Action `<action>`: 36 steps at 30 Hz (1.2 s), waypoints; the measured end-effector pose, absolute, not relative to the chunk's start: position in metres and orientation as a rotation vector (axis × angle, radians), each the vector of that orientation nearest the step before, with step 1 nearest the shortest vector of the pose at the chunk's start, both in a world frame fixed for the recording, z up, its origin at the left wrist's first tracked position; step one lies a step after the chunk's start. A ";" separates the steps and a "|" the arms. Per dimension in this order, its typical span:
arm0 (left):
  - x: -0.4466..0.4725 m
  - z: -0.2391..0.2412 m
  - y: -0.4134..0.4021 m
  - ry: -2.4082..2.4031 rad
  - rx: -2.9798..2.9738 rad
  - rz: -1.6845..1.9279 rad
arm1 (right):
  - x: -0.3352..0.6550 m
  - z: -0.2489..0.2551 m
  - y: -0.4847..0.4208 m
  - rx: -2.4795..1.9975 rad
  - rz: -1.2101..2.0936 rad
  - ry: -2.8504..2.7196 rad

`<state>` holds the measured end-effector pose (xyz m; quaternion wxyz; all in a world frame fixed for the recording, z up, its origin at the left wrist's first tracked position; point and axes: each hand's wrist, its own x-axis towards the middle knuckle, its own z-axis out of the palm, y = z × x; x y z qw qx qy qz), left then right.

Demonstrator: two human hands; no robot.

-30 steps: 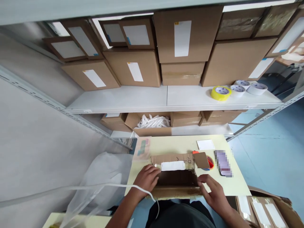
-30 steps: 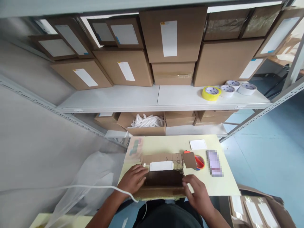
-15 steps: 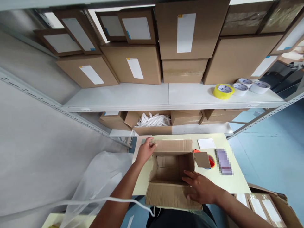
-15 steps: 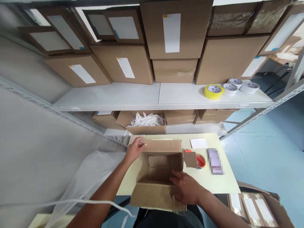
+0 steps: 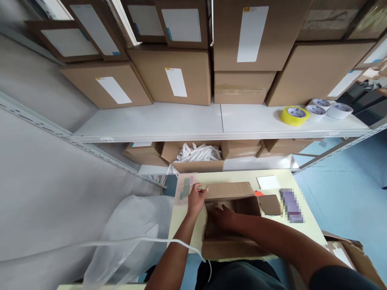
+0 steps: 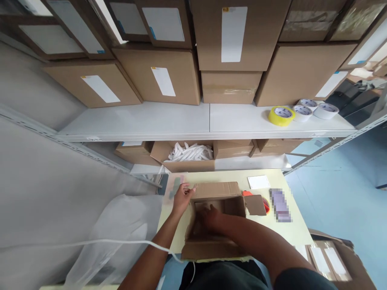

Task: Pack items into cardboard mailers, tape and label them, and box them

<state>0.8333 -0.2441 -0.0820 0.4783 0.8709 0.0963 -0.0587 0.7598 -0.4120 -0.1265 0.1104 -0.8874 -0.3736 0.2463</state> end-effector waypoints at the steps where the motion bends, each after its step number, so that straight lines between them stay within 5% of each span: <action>1: 0.831 -0.084 -0.245 0.241 2.117 -0.131 | 0.761 -0.139 -0.406 -2.617 0.747 -1.087; 15: 0.824 -0.089 -0.244 0.208 2.096 -0.086 | 0.747 -0.166 -0.405 -2.621 0.628 -1.257; 29: 0.885 -0.146 -0.136 0.700 2.480 -0.361 | 0.735 0.020 -0.452 -2.132 0.654 -0.565; 36: 0.893 -0.152 -0.150 0.686 2.626 -0.365 | 0.771 0.018 -0.438 -2.151 0.240 -0.346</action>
